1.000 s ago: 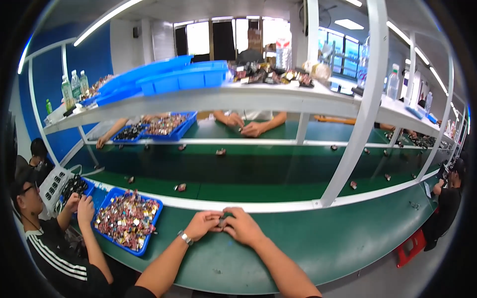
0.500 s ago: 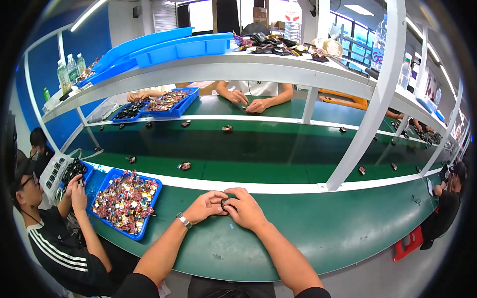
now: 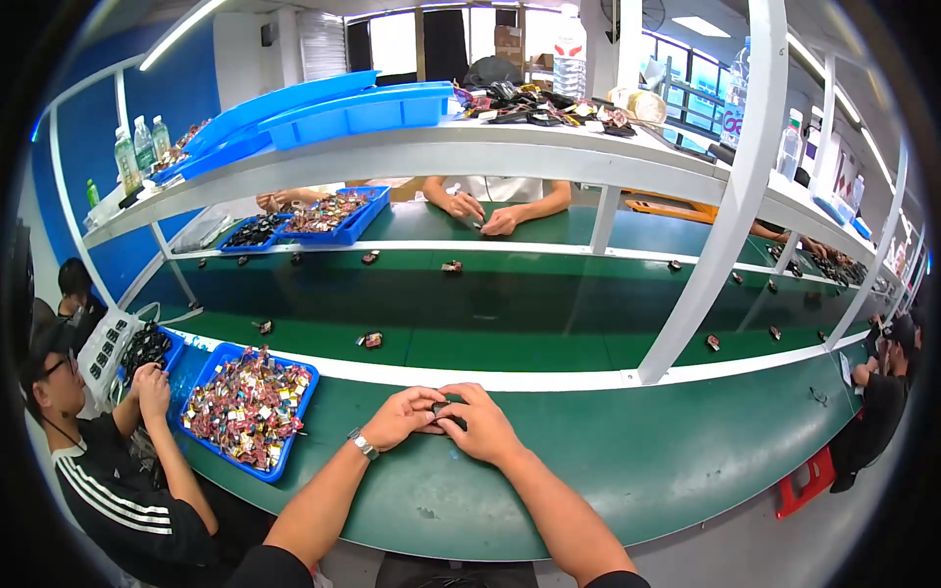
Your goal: Assembling small electronic components on a production line workbench.
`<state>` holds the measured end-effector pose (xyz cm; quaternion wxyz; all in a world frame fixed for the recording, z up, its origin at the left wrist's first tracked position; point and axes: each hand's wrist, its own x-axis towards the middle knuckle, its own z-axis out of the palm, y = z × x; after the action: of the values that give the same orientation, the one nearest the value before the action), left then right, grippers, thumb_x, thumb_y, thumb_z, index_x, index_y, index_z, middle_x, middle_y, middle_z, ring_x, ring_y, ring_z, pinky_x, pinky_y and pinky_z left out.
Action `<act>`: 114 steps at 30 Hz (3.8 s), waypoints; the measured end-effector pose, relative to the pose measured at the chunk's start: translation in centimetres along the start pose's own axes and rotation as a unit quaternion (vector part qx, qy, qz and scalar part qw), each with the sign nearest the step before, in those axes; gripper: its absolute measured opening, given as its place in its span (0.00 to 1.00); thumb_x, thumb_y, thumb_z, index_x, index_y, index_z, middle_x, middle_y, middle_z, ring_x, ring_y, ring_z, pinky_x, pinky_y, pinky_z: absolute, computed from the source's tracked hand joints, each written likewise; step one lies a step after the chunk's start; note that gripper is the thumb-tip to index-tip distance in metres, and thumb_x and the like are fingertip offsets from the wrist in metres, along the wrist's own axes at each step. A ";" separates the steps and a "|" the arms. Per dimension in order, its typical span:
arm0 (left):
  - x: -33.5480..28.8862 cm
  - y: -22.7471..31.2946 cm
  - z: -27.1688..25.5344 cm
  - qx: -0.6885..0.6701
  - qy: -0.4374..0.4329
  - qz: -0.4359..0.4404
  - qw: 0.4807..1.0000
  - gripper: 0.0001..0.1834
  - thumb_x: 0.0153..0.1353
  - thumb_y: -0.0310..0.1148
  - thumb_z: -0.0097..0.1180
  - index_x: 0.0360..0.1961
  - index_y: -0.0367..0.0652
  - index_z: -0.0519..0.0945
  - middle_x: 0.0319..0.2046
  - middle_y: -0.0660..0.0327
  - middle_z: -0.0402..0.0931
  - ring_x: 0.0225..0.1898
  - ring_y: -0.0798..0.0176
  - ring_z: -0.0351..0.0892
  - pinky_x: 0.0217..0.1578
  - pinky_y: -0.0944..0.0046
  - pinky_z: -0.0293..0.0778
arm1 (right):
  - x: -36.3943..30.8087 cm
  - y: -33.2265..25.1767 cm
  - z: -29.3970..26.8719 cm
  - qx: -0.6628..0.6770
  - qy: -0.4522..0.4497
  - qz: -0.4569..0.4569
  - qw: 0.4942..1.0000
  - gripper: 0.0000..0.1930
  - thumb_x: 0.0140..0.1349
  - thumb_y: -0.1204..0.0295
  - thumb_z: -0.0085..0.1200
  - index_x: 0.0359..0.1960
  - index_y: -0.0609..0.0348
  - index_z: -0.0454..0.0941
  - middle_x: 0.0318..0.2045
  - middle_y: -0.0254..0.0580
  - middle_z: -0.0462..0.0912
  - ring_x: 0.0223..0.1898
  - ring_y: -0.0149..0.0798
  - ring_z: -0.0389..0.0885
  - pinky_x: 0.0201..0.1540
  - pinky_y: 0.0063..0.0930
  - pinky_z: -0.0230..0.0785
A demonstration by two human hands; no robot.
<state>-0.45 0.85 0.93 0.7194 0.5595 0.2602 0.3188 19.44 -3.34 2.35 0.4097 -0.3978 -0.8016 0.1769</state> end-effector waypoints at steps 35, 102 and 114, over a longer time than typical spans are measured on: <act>0.4 -0.7 0.4 0.012 0.082 0.020 0.996 0.14 0.66 0.18 0.45 0.52 0.33 0.71 0.52 0.50 0.76 0.51 0.59 0.79 0.51 0.60 0.80 | -0.3 0.2 2.6 0.020 0.097 0.066 0.993 0.08 0.53 0.75 0.60 0.37 0.55 0.83 0.52 0.41 0.77 0.57 0.48 0.71 0.58 0.39 0.67; 0.3 -0.7 0.6 -0.027 0.156 0.031 0.987 0.16 0.67 0.21 0.44 0.55 0.35 0.70 0.51 0.55 0.77 0.51 0.64 0.78 0.46 0.65 0.79 | 0.4 -1.2 3.6 -0.240 0.136 -0.041 0.960 0.17 0.52 0.72 0.63 0.45 0.60 0.80 0.50 0.46 0.76 0.44 0.46 0.78 0.45 0.35 0.74; 1.0 -1.3 0.8 -0.014 0.168 0.075 0.983 0.20 0.66 0.24 0.47 0.59 0.36 0.66 0.60 0.49 0.68 0.57 0.54 0.74 0.51 0.56 0.79 | 6.3 9.6 0.6 -0.239 0.219 0.128 0.937 0.12 0.53 0.72 0.60 0.40 0.59 0.79 0.46 0.49 0.79 0.45 0.53 0.77 0.48 0.43 0.72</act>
<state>1.00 0.83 -0.21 0.6471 0.5058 0.3306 0.4648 21.46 7.55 -0.60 0.4417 -0.6119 -0.6533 -0.0604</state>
